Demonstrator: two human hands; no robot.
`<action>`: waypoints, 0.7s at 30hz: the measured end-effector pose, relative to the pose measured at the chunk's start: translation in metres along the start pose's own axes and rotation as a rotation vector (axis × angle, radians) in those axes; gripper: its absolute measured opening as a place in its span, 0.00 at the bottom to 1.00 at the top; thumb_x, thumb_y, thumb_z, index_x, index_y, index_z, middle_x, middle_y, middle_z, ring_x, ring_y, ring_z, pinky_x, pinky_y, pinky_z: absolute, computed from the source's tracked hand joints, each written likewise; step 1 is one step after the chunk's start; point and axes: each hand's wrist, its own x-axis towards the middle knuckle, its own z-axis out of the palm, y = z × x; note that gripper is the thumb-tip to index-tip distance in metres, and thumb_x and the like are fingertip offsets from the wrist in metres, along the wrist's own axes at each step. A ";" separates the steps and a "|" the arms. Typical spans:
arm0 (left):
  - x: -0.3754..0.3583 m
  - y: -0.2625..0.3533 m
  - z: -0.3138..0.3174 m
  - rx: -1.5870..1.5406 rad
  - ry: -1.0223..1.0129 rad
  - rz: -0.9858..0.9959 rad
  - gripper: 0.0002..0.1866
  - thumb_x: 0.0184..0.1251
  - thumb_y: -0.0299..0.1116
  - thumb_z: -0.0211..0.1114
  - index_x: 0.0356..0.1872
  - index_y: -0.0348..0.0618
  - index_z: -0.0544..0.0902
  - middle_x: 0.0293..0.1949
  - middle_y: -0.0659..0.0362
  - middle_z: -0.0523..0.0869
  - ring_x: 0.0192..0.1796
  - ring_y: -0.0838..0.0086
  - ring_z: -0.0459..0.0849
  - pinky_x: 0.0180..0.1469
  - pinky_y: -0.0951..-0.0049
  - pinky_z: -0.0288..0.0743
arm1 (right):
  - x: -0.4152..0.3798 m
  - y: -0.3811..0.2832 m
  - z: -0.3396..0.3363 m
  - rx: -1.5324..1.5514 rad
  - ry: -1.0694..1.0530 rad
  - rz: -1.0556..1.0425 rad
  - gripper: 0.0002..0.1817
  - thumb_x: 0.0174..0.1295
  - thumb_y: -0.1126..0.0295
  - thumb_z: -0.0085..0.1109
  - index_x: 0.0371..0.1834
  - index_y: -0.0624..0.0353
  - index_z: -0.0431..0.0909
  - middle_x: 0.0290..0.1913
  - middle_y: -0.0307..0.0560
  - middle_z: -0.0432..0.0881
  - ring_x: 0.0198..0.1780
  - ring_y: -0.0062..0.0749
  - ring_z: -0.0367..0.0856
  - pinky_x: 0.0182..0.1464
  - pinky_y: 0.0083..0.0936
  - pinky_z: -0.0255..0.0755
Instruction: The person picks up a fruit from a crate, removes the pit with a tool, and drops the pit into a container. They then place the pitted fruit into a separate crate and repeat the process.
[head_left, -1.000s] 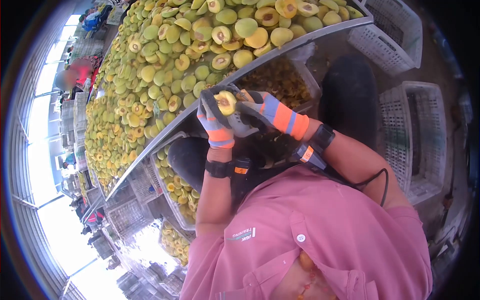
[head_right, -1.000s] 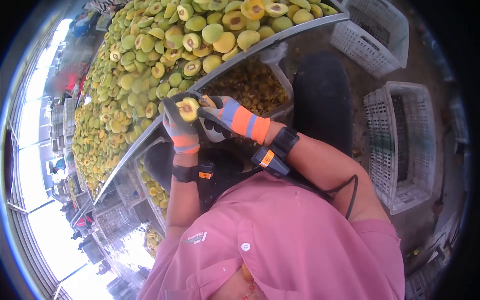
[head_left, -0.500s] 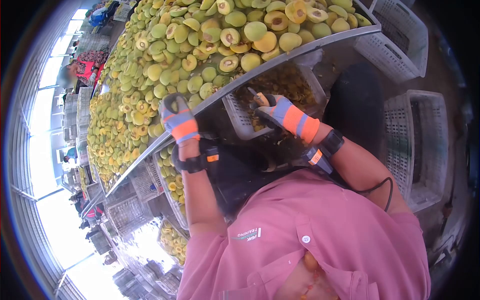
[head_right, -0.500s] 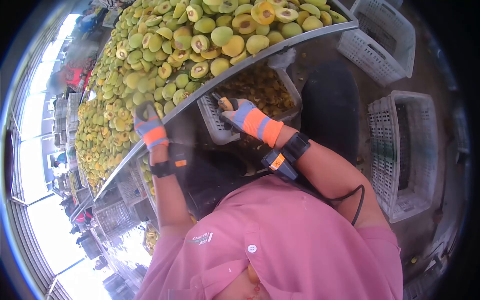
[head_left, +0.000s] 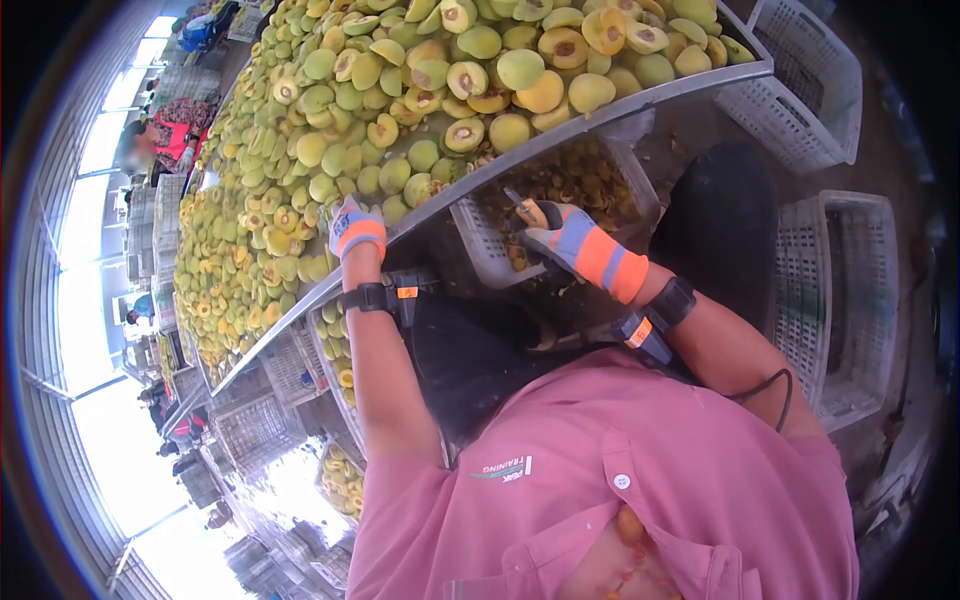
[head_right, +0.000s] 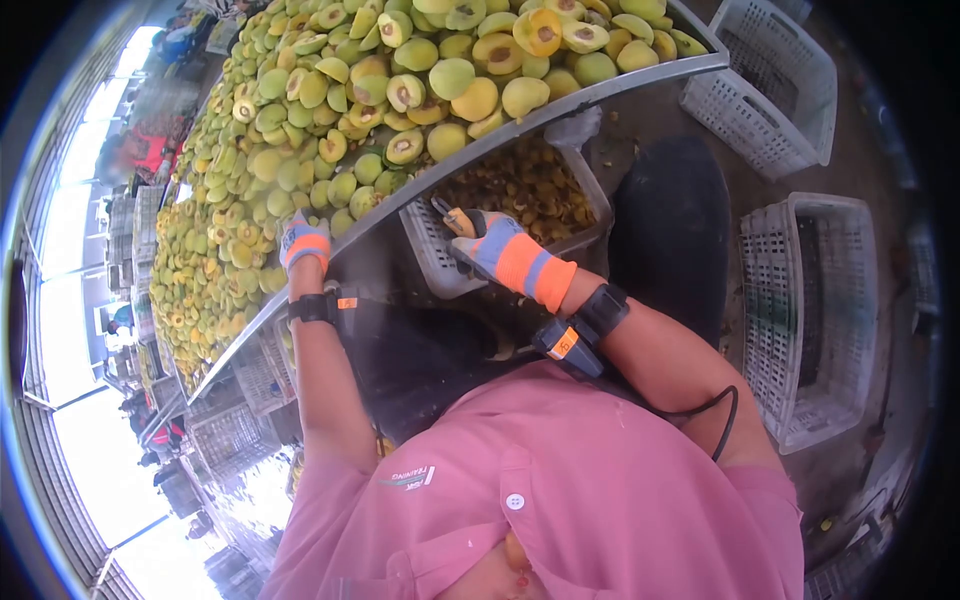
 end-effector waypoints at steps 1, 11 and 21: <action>0.006 -0.004 0.004 0.014 0.003 0.008 0.26 0.60 0.42 0.61 0.60 0.46 0.75 0.59 0.47 0.77 0.59 0.54 0.77 0.58 0.59 0.73 | 0.002 0.002 -0.001 0.032 -0.013 -0.008 0.13 0.58 0.70 0.57 0.45 0.61 0.78 0.25 0.42 0.80 0.23 0.22 0.77 0.26 0.22 0.69; -0.057 0.029 -0.032 -0.788 0.244 0.282 0.34 0.57 0.29 0.65 0.68 0.44 0.66 0.56 0.46 0.80 0.57 0.54 0.80 0.57 0.65 0.74 | 0.008 0.000 0.004 0.113 0.046 -0.071 0.12 0.60 0.66 0.61 0.42 0.60 0.80 0.26 0.39 0.80 0.24 0.20 0.76 0.27 0.20 0.70; -0.150 0.104 -0.045 -0.939 0.015 0.683 0.33 0.56 0.18 0.64 0.66 0.40 0.67 0.48 0.57 0.82 0.45 0.79 0.81 0.44 0.78 0.76 | -0.012 -0.030 -0.009 0.439 -0.063 0.032 0.16 0.60 0.57 0.66 0.42 0.58 0.81 0.31 0.37 0.82 0.26 0.21 0.78 0.27 0.20 0.72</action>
